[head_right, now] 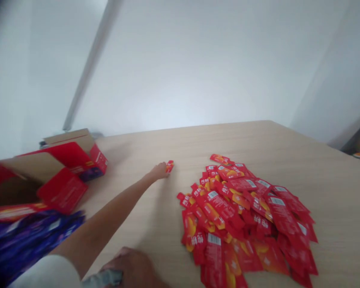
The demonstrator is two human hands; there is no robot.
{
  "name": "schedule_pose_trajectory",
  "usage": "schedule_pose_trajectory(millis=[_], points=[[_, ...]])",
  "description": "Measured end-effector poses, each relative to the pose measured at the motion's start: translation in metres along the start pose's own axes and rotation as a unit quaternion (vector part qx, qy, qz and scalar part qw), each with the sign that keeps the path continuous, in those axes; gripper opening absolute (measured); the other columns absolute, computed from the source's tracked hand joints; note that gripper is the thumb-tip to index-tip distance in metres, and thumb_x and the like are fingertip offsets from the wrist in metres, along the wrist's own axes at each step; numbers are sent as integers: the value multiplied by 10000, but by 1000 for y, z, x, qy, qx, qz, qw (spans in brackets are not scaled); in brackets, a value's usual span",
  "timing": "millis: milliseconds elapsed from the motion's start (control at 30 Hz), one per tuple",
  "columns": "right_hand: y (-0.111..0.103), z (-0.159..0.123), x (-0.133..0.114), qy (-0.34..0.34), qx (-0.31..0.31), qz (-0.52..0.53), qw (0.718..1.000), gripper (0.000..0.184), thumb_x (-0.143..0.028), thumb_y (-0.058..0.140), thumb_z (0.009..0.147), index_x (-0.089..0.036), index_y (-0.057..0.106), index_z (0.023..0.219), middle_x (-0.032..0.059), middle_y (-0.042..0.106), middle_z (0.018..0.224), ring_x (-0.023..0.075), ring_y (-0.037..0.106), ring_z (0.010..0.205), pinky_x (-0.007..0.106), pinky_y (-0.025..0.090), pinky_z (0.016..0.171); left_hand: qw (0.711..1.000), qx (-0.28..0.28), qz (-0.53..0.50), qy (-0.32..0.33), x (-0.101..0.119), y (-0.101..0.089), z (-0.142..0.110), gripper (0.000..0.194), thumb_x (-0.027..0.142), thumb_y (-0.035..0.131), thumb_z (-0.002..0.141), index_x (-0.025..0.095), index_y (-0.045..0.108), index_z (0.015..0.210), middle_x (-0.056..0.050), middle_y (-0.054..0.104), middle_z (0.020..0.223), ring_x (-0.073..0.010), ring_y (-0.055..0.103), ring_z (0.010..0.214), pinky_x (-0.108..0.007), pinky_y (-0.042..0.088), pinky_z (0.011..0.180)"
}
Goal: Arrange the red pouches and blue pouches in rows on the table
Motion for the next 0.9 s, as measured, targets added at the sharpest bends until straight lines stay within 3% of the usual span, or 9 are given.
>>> schedule_pose_trajectory(millis=[100, 233, 333, 467, 600, 767, 900], points=[[11, 1, 21, 16, 7, -19, 1000, 414, -581, 799, 794, -303, 822, 1101, -14, 779, 940, 184, 685, 879, 257, 497, 828, 999, -51, 7, 8, -15, 9, -68, 578, 479, 726, 980, 179, 525, 1432, -154, 567, 1399, -313, 634, 1150, -508, 582, 960], [34, -22, 17, -10, -110, 12, 994, 422, -604, 843, 726, -315, 845, 1034, -37, 785, 876, 155, 677, 794, 223, 471, 745, 994, -110, 17, 24, -35, 30, -156, 733, 533, 773, 925, 205, 465, 1504, -177, 529, 1457, -304, 665, 1081, -492, 607, 906], [32, -47, 9, 17, -174, 50, 983, 443, -609, 863, 703, -308, 848, 1027, -39, 790, 911, 144, 671, 774, 214, 476, 721, 991, -124, 26, 44, -47, 44, -221, 808, 518, 822, 874, 189, 455, 1515, -192, 551, 1436, -313, 679, 1071, -500, 603, 922], [22, -72, -1, 69, -228, 118, 964, 545, -600, 905, 655, -309, 838, 1110, -26, 791, 1001, 162, 693, 855, 221, 510, 778, 994, -84, 36, 57, -58, 53, -307, 684, 433, 754, 923, 76, 506, 1451, -266, 584, 1375, -379, 654, 1169, -530, 560, 1010], [13, -78, -6, 90, -237, 145, 956, 597, -615, 912, 638, -269, 839, 1119, 16, 790, 1047, 187, 706, 917, 246, 531, 824, 997, -36, 37, 55, -66, 64, -382, 597, 325, 690, 967, 56, 494, 1462, -285, 568, 1416, -386, 623, 1234, -521, 534, 1067], [4, -74, -15, 64, -206, 127, 968, 562, -582, 906, 673, -240, 837, 1114, 38, 776, 1052, 196, 698, 946, 274, 530, 864, 999, 16, 22, 29, -78, 85, -440, 502, 342, 504, 1081, 63, 460, 1496, -287, 548, 1439, -390, 589, 1276, -564, 539, 1061], [-11, -69, -25, 51, -129, 107, 985, 477, -549, 849, 773, -220, 826, 1119, 52, 764, 1068, 218, 692, 993, 317, 527, 912, 986, 141, -16, 91, -80, 84, -480, 507, 334, 393, 1118, 133, 367, 1583, -225, 469, 1561, -369, 510, 1377, -582, 526, 1096]])
Point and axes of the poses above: each hand's wrist, its own z-axis towards the middle knuckle, its own y-axis out of the palm, x = y × z, the point moved 9 cm from there along z, towards the middle knuckle
